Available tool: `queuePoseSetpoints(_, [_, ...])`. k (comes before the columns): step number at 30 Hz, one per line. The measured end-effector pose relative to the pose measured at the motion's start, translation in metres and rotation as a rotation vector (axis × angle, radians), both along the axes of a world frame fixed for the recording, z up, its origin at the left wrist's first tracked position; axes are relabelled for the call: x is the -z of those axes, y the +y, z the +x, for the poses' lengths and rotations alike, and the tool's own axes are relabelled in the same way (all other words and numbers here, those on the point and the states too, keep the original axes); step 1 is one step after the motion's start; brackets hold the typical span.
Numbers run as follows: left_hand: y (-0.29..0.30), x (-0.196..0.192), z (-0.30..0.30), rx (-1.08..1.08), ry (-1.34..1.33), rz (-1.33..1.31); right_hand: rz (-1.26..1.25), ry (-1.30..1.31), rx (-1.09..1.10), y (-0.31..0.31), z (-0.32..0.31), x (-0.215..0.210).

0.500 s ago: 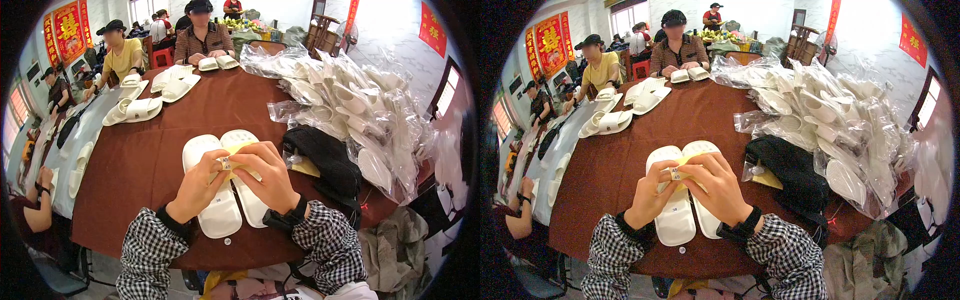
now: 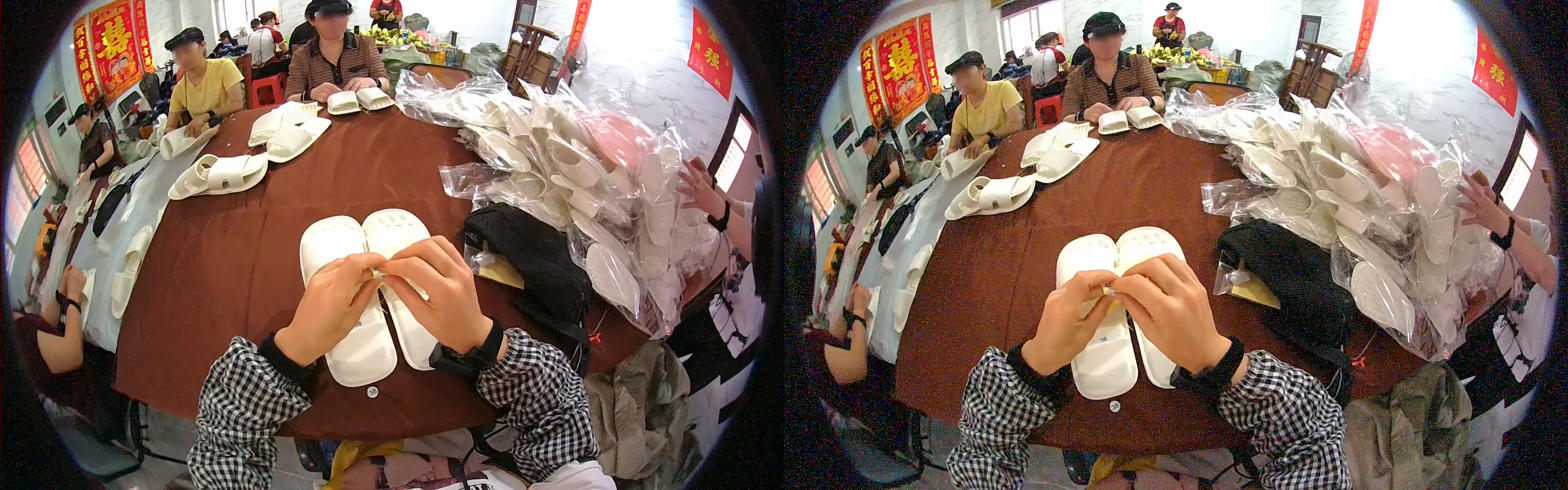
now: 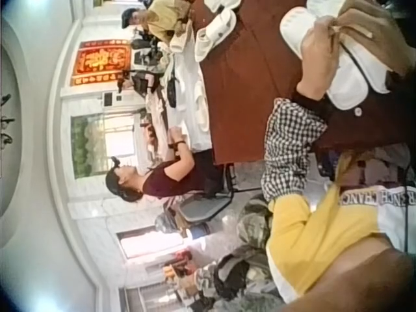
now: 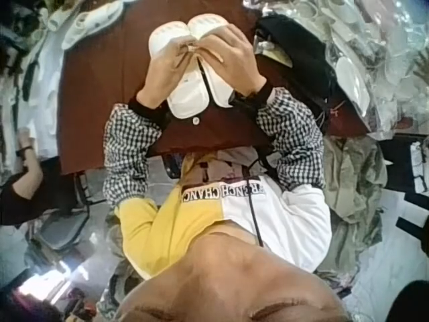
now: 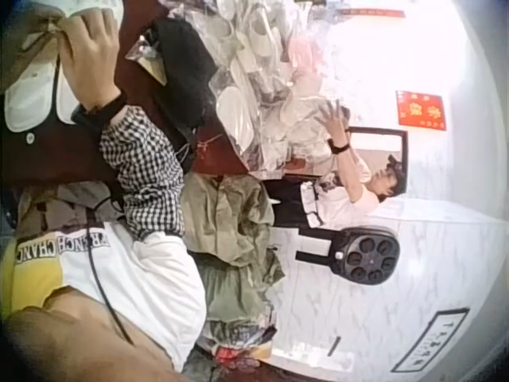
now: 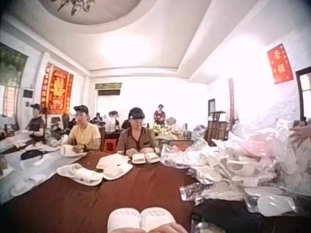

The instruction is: Packing and organizing slippers into plastic bags at a manufacturing facility.

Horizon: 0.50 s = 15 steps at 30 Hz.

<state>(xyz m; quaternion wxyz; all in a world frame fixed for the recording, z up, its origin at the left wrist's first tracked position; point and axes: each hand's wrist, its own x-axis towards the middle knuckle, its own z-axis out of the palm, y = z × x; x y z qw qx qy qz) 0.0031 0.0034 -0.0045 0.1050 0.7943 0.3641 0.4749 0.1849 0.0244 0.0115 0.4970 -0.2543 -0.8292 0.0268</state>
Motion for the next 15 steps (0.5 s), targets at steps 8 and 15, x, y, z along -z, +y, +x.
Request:
queuePoseSetpoints(8, [-0.004, -0.0006, -0.0016, -0.052, 0.019, -0.086, 0.125, -0.049, 0.043, -0.0046, 0.0006, -0.0046])
queuePoseSetpoints(15, [-0.0035, -0.0025, -0.0025, -0.043, -0.042, -0.202, 0.119, -0.069, 0.021, -0.0023, 0.0018, -0.0014])
